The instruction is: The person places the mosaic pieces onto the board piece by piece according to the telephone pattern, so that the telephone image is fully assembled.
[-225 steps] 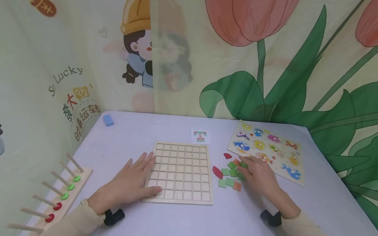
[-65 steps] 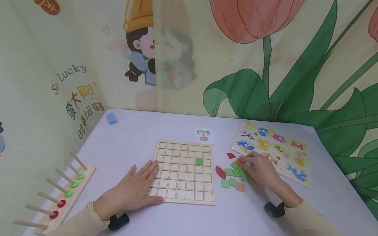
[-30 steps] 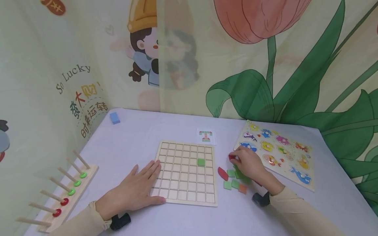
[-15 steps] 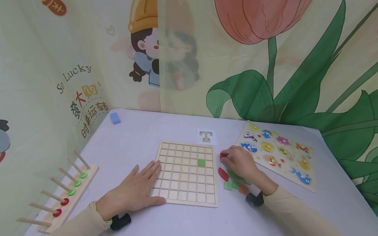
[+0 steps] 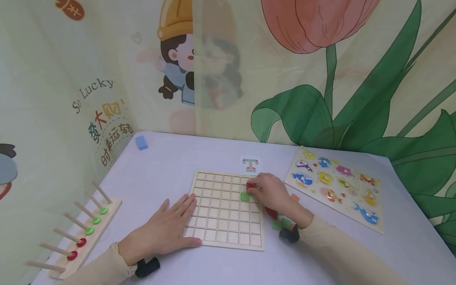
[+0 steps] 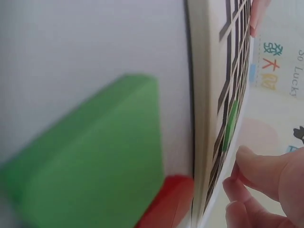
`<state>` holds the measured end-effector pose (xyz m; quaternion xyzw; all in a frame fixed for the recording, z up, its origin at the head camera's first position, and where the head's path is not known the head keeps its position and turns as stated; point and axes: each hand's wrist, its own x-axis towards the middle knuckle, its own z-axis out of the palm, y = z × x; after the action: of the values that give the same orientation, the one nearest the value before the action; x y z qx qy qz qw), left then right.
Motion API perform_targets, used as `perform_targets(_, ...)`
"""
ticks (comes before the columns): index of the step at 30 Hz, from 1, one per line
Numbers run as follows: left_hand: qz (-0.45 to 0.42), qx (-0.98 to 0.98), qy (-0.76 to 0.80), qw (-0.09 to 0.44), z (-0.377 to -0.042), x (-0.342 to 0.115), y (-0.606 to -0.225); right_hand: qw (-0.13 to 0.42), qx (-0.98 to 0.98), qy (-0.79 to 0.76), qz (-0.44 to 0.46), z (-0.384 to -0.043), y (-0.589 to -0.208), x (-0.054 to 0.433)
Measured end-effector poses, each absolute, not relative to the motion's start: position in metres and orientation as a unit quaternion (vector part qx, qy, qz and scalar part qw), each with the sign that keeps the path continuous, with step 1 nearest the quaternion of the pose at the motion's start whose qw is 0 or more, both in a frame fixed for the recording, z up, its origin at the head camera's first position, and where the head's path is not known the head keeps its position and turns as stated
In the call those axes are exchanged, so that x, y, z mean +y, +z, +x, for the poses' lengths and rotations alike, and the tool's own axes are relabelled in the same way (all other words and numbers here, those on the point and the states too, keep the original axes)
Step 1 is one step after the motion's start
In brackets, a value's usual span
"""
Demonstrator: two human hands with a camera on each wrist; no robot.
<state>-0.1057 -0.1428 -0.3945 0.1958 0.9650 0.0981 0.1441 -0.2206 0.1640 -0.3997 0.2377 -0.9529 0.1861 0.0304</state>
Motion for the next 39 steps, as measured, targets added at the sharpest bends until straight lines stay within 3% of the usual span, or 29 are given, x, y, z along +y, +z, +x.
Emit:
perform_targets(29,0.193,0.966,0.097,0.141,-0.106,-0.143,-0.395,-0.017,-0.949,0.252,0.190,-0.223,-0.404,0.147)
perform_targets(39,0.190,0.966,0.099,0.145,-0.106,-0.143,-0.395,-0.010,-0.944,0.261,0.203,-0.223,-0.407,0.153)
